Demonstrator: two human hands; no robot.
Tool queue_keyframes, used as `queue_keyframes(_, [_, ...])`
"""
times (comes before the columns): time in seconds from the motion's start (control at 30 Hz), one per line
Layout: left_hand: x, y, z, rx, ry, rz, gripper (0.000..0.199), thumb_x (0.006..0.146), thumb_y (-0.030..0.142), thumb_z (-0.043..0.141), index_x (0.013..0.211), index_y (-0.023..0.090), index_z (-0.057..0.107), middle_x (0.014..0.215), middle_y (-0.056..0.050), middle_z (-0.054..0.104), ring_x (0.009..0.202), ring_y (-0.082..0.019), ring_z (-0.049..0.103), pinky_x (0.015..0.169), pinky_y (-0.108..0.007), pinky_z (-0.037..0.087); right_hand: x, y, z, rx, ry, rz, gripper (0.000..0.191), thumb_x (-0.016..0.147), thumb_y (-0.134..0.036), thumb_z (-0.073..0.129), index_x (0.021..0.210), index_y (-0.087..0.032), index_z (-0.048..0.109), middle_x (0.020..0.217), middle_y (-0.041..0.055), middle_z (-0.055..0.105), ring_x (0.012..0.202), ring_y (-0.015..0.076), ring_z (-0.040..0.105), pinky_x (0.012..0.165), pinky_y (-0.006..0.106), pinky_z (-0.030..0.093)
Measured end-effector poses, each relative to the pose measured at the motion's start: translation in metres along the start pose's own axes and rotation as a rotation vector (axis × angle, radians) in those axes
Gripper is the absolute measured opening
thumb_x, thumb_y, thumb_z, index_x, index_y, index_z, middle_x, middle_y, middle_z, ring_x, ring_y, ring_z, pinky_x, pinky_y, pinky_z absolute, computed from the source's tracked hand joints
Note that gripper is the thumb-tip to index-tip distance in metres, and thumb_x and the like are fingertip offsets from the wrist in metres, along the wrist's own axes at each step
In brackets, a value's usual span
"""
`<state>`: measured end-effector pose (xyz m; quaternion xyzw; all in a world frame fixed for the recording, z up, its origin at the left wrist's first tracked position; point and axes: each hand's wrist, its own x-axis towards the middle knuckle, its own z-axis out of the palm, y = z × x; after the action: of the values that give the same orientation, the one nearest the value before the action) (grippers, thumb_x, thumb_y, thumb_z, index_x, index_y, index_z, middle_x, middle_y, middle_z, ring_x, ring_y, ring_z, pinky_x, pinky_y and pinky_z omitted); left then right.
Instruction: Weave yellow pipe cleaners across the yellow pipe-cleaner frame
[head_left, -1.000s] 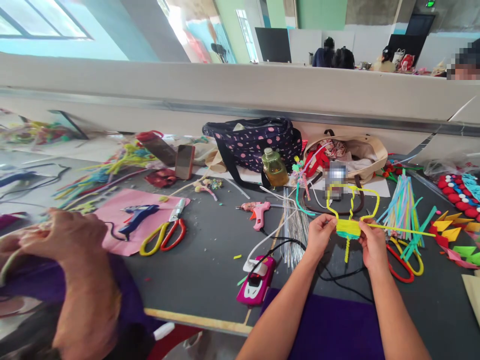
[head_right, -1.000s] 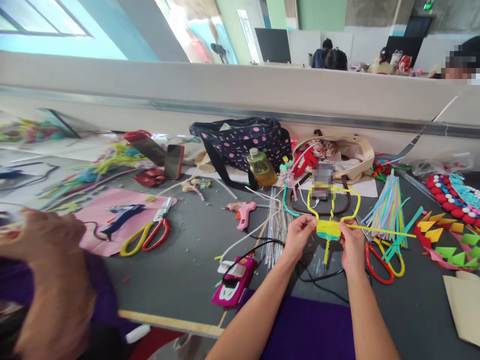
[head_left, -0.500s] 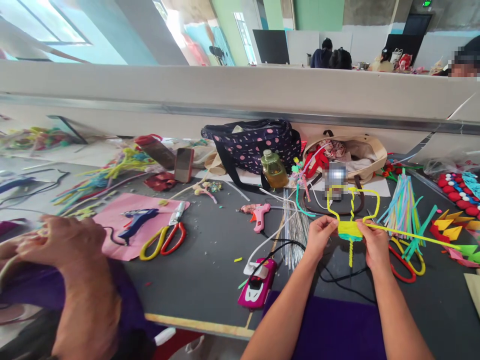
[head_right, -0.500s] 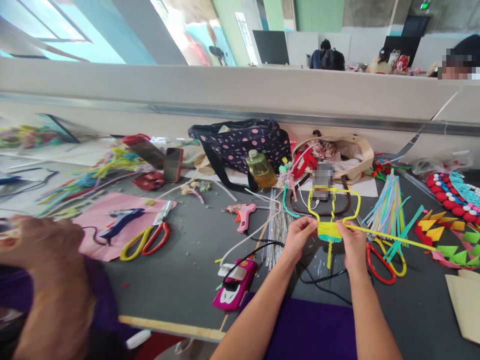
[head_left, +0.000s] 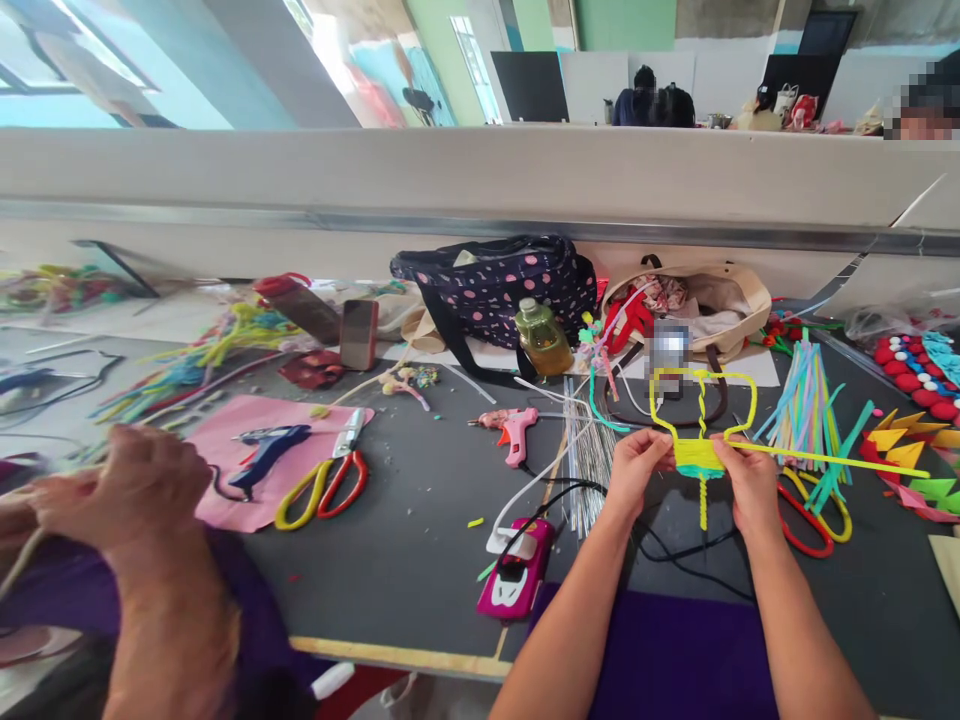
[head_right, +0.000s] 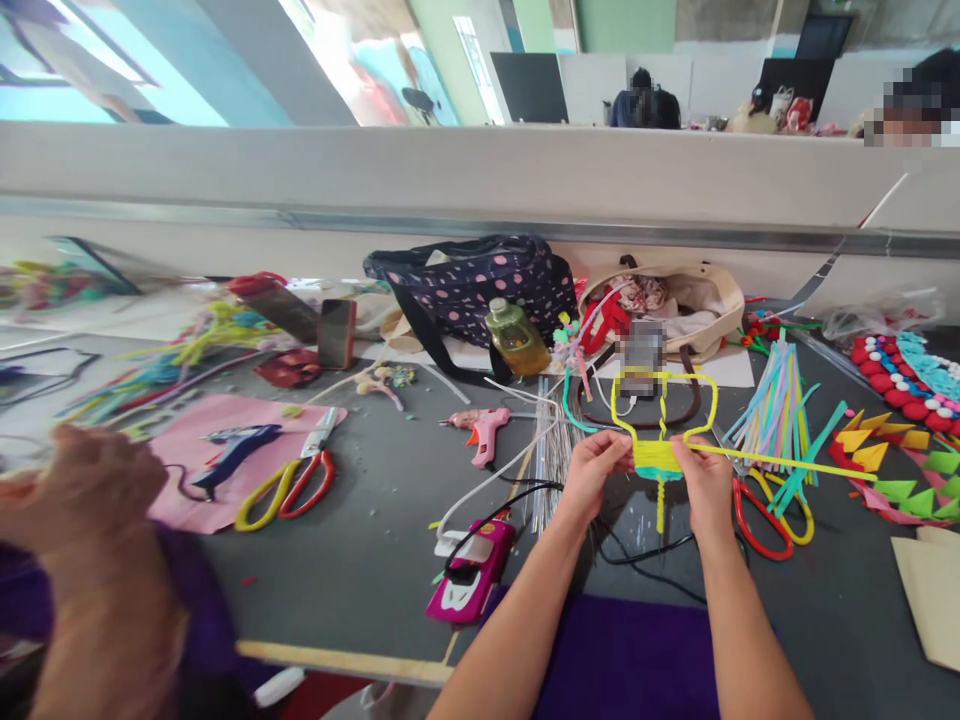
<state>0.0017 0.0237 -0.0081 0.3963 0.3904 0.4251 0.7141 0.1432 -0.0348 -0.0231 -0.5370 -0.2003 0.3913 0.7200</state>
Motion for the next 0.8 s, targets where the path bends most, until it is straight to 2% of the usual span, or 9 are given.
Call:
queue_keyframes(0.3, [-0.0013, 0.0019, 0.0016, -0.004, -0.004, 0.003, 0.027, 0.062, 0.038, 0.079, 0.068, 0.015, 0.066, 0.062, -0.002, 0.067, 0.053, -0.012, 0.061, 0.055, -0.023, 0.048, 0.0004, 0.0018, -0.0003, -0.023, 0.016, -0.024, 0.030, 0.060, -0.040, 0.082, 0.078, -0.018, 0.073, 0.073, 0.0022, 0.071, 0.068, 0.0193, 0.065, 0.070, 0.034, 0.053])
queue_keyframes(0.53, [-0.0019, 0.0000, 0.0025, -0.044, -0.078, -0.006, 0.033, 0.058, 0.036, 0.083, 0.076, 0.016, 0.064, 0.064, 0.001, 0.063, 0.055, -0.011, 0.058, 0.054, -0.023, 0.049, 0.0002, 0.0023, 0.0003, -0.009, 0.025, -0.031, 0.031, 0.060, -0.042, 0.081, 0.078, -0.018, 0.072, 0.070, 0.0015, 0.070, 0.067, 0.0193, 0.065, 0.069, 0.034, 0.053])
queue_keyframes(0.8, [-0.0008, -0.0018, 0.0028, -0.051, -0.053, 0.002, 0.036, 0.056, 0.034, 0.085, 0.080, 0.015, 0.066, 0.071, 0.000, 0.067, 0.058, -0.011, 0.059, 0.057, -0.023, 0.050, -0.0011, 0.0003, 0.0025, 0.023, -0.001, -0.016, 0.028, 0.060, -0.041, 0.081, 0.075, -0.019, 0.070, 0.069, 0.0003, 0.069, 0.066, 0.0186, 0.064, 0.065, 0.032, 0.052])
